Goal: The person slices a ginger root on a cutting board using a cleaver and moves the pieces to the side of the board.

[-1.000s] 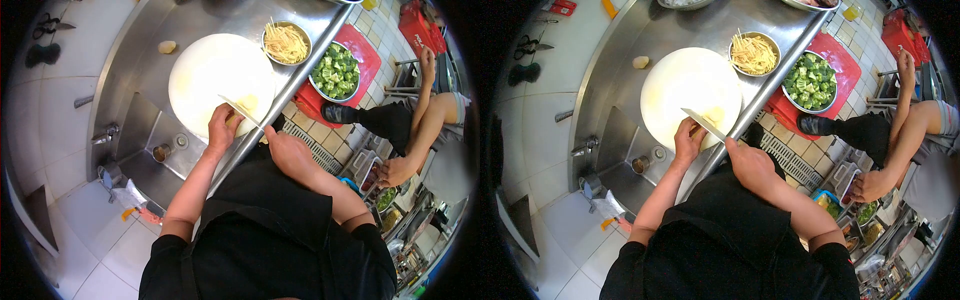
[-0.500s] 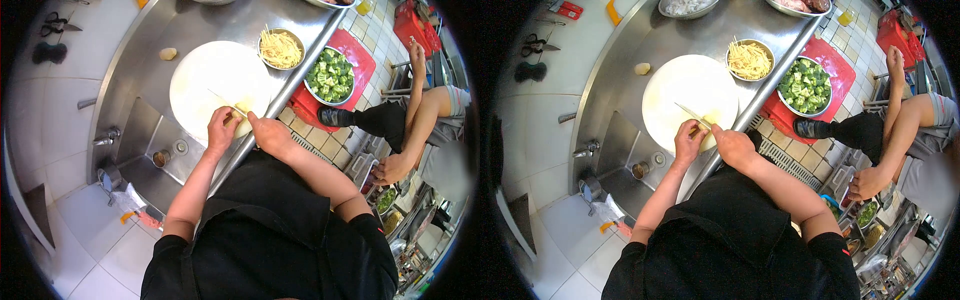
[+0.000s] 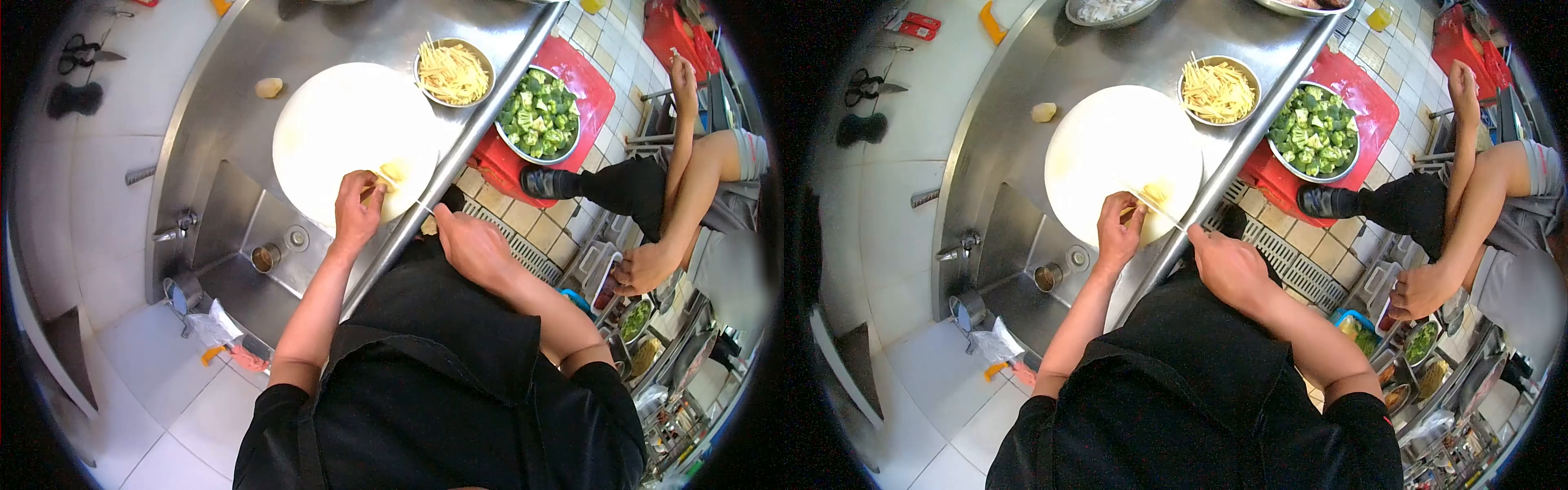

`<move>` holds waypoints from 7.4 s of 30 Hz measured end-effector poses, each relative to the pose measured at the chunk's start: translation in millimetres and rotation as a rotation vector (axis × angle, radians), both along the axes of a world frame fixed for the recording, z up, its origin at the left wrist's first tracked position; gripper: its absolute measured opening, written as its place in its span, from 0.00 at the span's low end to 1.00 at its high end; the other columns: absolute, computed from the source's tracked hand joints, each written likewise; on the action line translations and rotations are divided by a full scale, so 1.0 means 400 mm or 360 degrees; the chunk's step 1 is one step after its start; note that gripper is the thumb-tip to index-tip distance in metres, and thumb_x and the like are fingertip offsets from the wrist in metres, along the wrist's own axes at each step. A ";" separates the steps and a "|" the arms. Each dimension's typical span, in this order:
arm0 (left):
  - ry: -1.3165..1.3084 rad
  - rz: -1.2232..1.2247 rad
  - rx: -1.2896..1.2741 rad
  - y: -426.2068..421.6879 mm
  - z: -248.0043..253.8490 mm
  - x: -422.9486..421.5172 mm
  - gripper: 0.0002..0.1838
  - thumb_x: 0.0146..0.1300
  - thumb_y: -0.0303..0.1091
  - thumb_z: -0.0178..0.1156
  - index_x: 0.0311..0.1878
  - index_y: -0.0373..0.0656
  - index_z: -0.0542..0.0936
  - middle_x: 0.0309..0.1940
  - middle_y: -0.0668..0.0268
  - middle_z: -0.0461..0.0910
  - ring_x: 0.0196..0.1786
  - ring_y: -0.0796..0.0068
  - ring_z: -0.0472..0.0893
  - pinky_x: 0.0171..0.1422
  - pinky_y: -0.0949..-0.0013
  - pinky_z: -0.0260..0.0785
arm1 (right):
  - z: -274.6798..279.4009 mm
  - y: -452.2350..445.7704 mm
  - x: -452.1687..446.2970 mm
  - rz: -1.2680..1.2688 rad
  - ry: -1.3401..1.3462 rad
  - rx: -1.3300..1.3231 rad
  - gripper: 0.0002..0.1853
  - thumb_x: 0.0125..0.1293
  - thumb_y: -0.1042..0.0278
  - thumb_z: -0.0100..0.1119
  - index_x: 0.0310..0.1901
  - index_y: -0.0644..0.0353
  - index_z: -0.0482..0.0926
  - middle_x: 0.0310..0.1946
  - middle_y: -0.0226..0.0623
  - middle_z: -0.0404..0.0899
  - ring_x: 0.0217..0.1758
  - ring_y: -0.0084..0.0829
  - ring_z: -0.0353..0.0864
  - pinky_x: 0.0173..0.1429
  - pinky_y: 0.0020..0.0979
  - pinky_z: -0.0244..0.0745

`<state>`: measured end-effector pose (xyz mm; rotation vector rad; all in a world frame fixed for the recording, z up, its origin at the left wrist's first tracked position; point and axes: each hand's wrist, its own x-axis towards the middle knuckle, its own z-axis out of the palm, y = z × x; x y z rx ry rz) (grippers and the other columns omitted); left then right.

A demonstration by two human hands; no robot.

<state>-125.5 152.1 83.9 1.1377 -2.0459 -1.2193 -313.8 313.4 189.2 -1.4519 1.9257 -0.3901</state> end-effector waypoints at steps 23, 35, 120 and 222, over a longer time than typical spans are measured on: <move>0.0022 0.0115 0.0080 0.012 -0.023 0.007 0.17 0.73 0.24 0.68 0.62 0.32 0.83 0.59 0.56 0.79 0.59 0.63 0.87 0.63 0.62 0.86 | -0.002 0.028 0.011 0.0073 0.0096 -0.0008 0.08 0.77 0.68 0.57 0.52 0.57 0.73 0.32 0.48 0.82 0.34 0.54 0.88 0.38 0.54 0.83; 0.0133 0.0122 0.0117 0.009 -0.015 0.000 0.12 0.72 0.25 0.70 0.55 0.35 0.82 0.56 0.58 0.80 0.57 0.67 0.85 0.62 0.64 0.86 | -0.093 -0.055 0.020 0.0120 0.0094 0.0004 0.12 0.75 0.75 0.51 0.56 0.65 0.74 0.31 0.50 0.86 0.37 0.54 0.90 0.41 0.53 0.84; 0.0148 0.0037 0.0134 -0.012 -0.028 0.021 0.14 0.72 0.25 0.72 0.56 0.32 0.83 0.59 0.55 0.80 0.58 0.63 0.87 0.66 0.63 0.86 | 0.019 -0.038 0.032 0.0087 0.0135 0.0075 0.07 0.80 0.68 0.53 0.49 0.62 0.70 0.28 0.55 0.83 0.36 0.62 0.86 0.41 0.60 0.79; 0.0038 -0.0004 0.0185 -0.027 0.012 0.019 0.13 0.74 0.28 0.69 0.57 0.35 0.83 0.54 0.55 0.82 0.55 0.60 0.89 0.61 0.61 0.87 | 0.012 -0.021 0.020 0.0093 0.0017 -0.0062 0.08 0.81 0.70 0.47 0.51 0.66 0.67 0.31 0.59 0.84 0.38 0.64 0.86 0.43 0.62 0.78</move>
